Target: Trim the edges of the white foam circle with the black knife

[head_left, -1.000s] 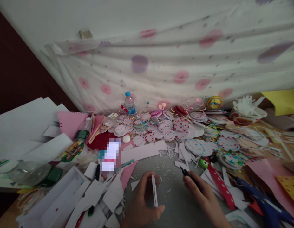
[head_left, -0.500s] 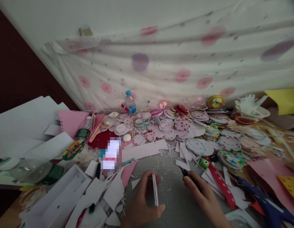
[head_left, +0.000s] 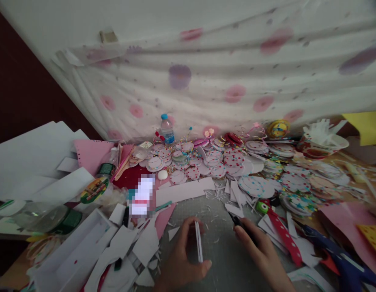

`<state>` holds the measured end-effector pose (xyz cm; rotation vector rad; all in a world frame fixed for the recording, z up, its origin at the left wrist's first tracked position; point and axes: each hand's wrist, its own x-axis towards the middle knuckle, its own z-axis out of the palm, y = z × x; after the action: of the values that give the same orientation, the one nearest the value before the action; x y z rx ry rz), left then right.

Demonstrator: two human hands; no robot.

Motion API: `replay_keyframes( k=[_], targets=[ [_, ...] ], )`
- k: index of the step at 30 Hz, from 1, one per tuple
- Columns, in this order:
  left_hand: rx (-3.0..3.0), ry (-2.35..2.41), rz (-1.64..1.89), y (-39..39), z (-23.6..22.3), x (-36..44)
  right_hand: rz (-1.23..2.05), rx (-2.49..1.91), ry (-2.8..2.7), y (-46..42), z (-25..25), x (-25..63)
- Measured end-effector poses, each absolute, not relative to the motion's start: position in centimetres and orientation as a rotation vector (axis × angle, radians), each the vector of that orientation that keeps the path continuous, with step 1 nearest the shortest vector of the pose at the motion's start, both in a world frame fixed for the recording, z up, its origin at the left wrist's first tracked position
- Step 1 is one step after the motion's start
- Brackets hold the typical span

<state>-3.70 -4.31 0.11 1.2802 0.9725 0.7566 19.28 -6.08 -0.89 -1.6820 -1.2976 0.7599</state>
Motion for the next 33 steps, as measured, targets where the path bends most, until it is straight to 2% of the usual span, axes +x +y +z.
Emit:
replay_keyframes(
  k=[7,10,17,33],
  targets=[
    [1.494,0.971,0.685,-2.8,2.9,-3.3,0.697,-1.673,-1.468,-5.7,0.6,19.1],
    [1.539,0.91,0.793,-0.5,3.6,-2.1,0.646,-1.62,-1.616,-4.4,2.1,19.0],
    [1.502,0.827,0.975,2.7,1.6,0.4,0.363,-1.555,-1.831,-2.2,2.5,18.2],
    [1.86,0.842,0.935,2.7,0.6,0.0,0.212,-1.376,-2.076,-2.9,1.7,17.4]
  ],
)
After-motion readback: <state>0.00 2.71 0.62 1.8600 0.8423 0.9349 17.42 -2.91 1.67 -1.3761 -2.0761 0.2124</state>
